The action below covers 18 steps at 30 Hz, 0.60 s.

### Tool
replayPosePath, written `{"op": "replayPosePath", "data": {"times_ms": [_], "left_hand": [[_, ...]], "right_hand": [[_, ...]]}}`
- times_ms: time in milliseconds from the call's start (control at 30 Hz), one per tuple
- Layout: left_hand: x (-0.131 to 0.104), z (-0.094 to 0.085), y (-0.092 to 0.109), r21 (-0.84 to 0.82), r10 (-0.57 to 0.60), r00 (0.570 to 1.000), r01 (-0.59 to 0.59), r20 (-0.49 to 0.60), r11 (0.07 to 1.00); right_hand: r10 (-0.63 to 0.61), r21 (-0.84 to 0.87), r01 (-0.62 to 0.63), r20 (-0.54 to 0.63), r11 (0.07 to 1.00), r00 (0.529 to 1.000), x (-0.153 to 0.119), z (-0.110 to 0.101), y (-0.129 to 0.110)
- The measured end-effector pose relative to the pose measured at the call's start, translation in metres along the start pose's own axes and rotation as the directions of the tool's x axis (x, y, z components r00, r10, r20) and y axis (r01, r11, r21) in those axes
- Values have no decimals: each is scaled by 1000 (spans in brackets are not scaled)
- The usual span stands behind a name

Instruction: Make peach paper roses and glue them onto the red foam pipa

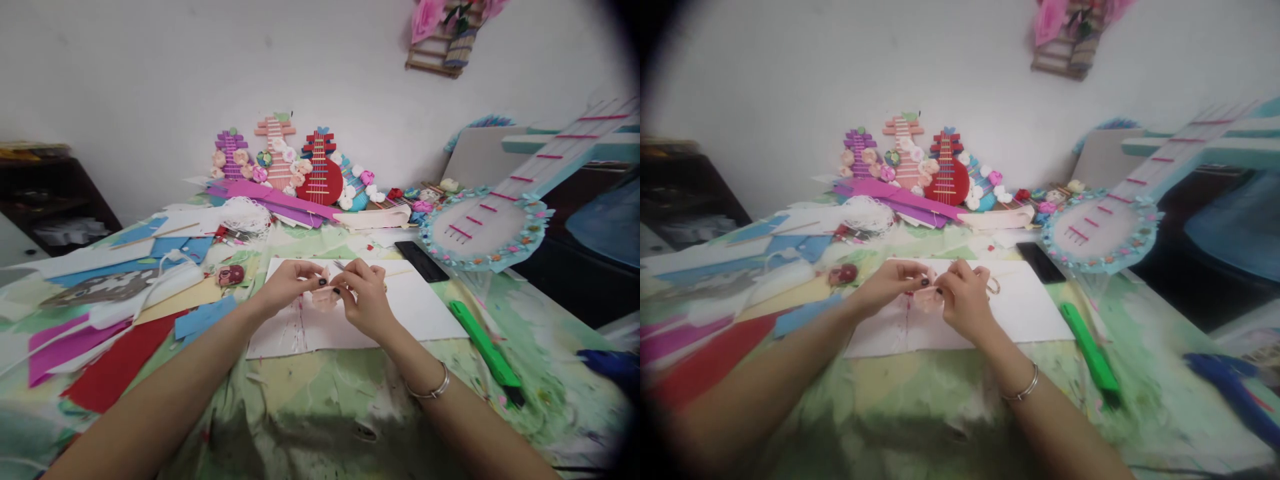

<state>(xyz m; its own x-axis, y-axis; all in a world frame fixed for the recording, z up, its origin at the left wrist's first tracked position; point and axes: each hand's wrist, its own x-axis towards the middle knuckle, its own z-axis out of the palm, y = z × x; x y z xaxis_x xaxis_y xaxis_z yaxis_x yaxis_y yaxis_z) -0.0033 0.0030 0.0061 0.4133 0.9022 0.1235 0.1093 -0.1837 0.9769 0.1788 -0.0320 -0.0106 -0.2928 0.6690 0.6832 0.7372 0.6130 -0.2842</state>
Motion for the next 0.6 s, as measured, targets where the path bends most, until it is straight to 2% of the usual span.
{"op": "replayPosePath", "data": {"times_ms": [67, 167, 333, 600], "left_hand": [[0, 1, -1, -72, -39, 999, 38, -9, 997], [1, 2, -1, -133, -32, 999, 26, -44, 991], [1, 5, -3, -151, 1, 999, -8, -46, 989], [0, 7, -4, -168, -54, 993, 36, -101, 985]], "right_hand": [[-12, 13, 12, 11, 1000, 1000, 0, -1, 0], [-12, 22, 12, 14, 1000, 1000, 0, 0, 0], [-20, 14, 20, 1, 1000, 1000, 0, -1, -1], [-20, 1, 20, -20, 1000, 1000, 2, -2, -3]]}}
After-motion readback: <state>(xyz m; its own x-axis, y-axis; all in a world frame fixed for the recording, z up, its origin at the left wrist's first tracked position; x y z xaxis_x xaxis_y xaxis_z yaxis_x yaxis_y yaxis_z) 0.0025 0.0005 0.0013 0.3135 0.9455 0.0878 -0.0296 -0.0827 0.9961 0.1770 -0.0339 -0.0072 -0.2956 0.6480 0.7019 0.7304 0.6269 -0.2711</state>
